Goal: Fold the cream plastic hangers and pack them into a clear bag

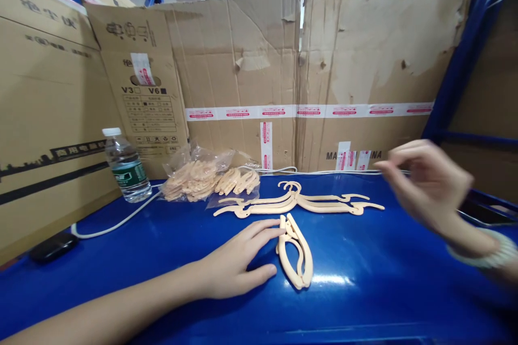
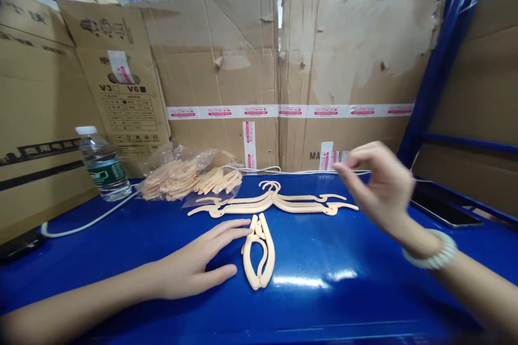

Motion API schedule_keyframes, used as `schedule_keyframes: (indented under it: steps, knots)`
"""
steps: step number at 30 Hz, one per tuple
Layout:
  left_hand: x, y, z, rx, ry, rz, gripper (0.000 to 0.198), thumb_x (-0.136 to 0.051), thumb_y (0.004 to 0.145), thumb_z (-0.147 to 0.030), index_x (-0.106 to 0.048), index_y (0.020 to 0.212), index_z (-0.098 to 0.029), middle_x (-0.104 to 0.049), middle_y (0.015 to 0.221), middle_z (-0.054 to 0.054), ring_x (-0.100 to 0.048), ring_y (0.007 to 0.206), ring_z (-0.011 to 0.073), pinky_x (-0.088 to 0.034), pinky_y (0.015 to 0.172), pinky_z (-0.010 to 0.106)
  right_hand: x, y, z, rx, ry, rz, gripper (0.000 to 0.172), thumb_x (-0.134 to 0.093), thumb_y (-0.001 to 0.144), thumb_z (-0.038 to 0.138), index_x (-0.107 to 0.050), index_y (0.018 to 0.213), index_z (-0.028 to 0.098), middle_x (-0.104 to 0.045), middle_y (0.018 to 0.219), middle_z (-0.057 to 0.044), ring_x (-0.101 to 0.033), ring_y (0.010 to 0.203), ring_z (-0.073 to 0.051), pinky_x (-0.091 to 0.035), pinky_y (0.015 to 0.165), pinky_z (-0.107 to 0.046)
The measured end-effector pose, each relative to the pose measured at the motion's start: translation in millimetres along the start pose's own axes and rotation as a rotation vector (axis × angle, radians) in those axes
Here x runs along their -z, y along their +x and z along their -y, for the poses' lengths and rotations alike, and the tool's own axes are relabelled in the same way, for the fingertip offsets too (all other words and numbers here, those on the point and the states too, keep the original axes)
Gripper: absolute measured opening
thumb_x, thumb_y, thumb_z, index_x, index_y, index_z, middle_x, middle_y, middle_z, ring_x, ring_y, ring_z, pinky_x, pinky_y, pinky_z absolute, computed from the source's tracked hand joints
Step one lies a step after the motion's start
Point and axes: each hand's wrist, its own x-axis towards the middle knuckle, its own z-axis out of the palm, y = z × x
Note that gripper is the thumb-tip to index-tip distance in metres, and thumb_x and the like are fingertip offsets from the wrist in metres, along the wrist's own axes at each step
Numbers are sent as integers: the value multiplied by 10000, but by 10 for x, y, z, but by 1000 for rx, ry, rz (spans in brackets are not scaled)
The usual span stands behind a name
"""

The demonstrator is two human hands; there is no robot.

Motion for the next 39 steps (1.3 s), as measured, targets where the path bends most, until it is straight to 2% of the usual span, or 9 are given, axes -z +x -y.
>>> schedule_keyframes:
  steps: [2, 5, 11, 15, 17, 22, 32, 39]
  knots:
    - [5, 2, -7, -14, 10, 4, 569, -554, 886, -264, -356, 1420, -254, -338, 1500, 74, -300, 1381, 261, -281, 1136, 437, -145, -79, -82, -40, 45, 127, 228, -666, 834, 364, -563, 732, 188, -564, 700, -13, -527, 630, -145, -435, 605, -287]
    - [17, 5, -28, -43, 49, 58, 578, -541, 905, -341, -335, 1438, -252, -302, 1522, 67, -259, 1401, 264, -254, 1146, 443, -289, -180, -208, -128, 76, 321, 262, -604, 863, 415, -559, 720, 200, -557, 675, -10, -513, 621, -155, -424, 612, -298]
    - [50, 20, -77, -83, 100, 243, 655, -473, 921, -511, -191, 1484, -330, -197, 1556, -1, -126, 1435, 289, -87, 1158, 544, -292, -232, -365, -218, 76, 557, 334, -554, 847, 498, -614, 687, 212, -614, 678, -39, -551, 686, -202, -441, 678, -339]
    - [62, 25, -88, -87, 129, 248, 633, -452, 924, -527, -213, 1478, -337, -207, 1554, -1, -136, 1433, 292, -95, 1154, 546, -320, -271, -436, -270, 18, 788, 390, -464, 878, 492, -673, 730, 198, -653, 732, -70, -580, 739, -231, -448, 681, -354]
    - [64, 20, -82, -82, 144, 238, 633, -458, 921, -526, -222, 1476, -336, -214, 1553, 4, -155, 1429, 296, -118, 1154, 538, -338, -297, -458, -269, 10, 854, 405, -417, 902, 474, -686, 795, 191, -668, 787, -78, -593, 764, -233, -452, 694, -357]
    - [73, 8, -38, -72, 209, 195, 616, -475, 919, -500, -252, 1468, -334, -240, 1547, 8, -171, 1425, 305, -188, 1146, 522, -342, -327, -468, -219, 22, 885, 348, -441, 896, 429, -675, 968, 182, -673, 934, -94, -608, 857, -243, -465, 744, -365]
    - [103, -4, 10, -68, 235, 147, 568, -490, 927, -439, -311, 1450, -306, -290, 1530, 40, -235, 1407, 298, -245, 1135, 495, -315, -314, -439, -194, 10, 954, 305, -465, 877, 395, -682, 932, 188, -667, 906, -93, -608, 845, -234, -483, 754, -366]
    - [107, 11, -5, -119, 174, 3, 488, -503, 928, -320, -389, 1402, -288, -359, 1491, 60, -308, 1374, 277, -281, 1127, 452, -314, -316, -395, -215, 24, 952, 258, -527, 838, 396, -685, 901, 201, -673, 890, -83, -619, 842, -237, -497, 756, -375]
